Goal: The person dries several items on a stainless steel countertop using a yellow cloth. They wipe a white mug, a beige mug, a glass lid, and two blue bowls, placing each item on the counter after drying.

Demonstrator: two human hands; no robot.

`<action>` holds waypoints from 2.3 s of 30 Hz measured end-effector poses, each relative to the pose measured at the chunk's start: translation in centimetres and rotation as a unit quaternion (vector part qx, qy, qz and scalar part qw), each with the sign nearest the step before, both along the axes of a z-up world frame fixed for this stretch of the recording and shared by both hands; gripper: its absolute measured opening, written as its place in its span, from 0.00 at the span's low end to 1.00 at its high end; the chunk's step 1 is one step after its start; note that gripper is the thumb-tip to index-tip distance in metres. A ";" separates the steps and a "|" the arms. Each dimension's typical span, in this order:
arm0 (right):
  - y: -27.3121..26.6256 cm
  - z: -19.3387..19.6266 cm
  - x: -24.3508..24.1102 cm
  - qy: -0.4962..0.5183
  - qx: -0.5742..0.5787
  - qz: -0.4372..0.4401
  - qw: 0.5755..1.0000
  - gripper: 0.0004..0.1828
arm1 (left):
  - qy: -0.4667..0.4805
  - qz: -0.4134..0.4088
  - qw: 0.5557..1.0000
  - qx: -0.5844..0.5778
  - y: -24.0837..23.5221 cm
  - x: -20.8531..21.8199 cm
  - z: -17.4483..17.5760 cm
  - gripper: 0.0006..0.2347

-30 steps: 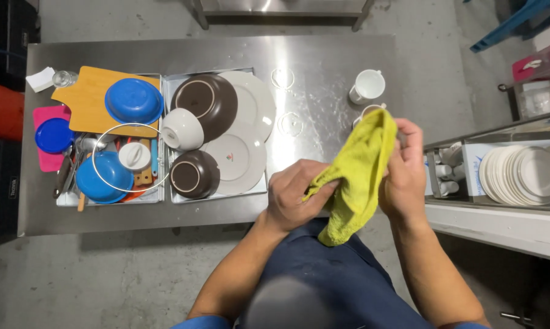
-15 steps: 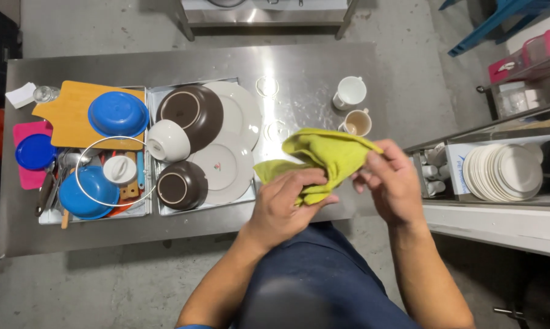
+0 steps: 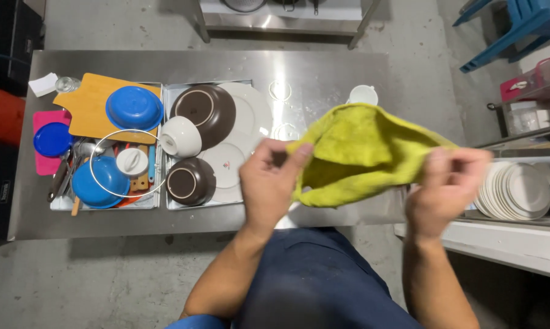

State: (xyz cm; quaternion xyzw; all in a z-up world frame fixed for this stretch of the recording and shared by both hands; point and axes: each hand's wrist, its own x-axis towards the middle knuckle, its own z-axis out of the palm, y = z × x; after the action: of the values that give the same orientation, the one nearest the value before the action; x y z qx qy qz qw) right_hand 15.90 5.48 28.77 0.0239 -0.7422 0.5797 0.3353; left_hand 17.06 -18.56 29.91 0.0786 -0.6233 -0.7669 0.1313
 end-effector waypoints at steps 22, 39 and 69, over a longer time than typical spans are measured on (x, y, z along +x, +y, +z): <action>-0.7 0.7 -0.6 0.105 0.275 0.243 0.924 0.19 | 0.100 -0.223 0.970 -0.012 1.0 1.7 2.1 0.09; 2.1 0.4 -5.0 -0.095 0.125 0.499 0.852 0.08 | 0.174 -0.093 0.971 -0.135 -3.2 2.2 5.0 0.05; 3.1 -18.2 -0.6 -0.318 -0.364 0.502 0.717 0.27 | -0.023 -0.136 0.970 0.202 -4.2 -9.2 -4.8 0.09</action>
State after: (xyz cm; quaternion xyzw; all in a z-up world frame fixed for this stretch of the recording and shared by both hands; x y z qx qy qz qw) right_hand 15.28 8.61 10.58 0.0833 -0.4153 0.8620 -0.2785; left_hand 7.90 -22.80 25.07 0.0361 -0.4627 -0.8857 -0.0072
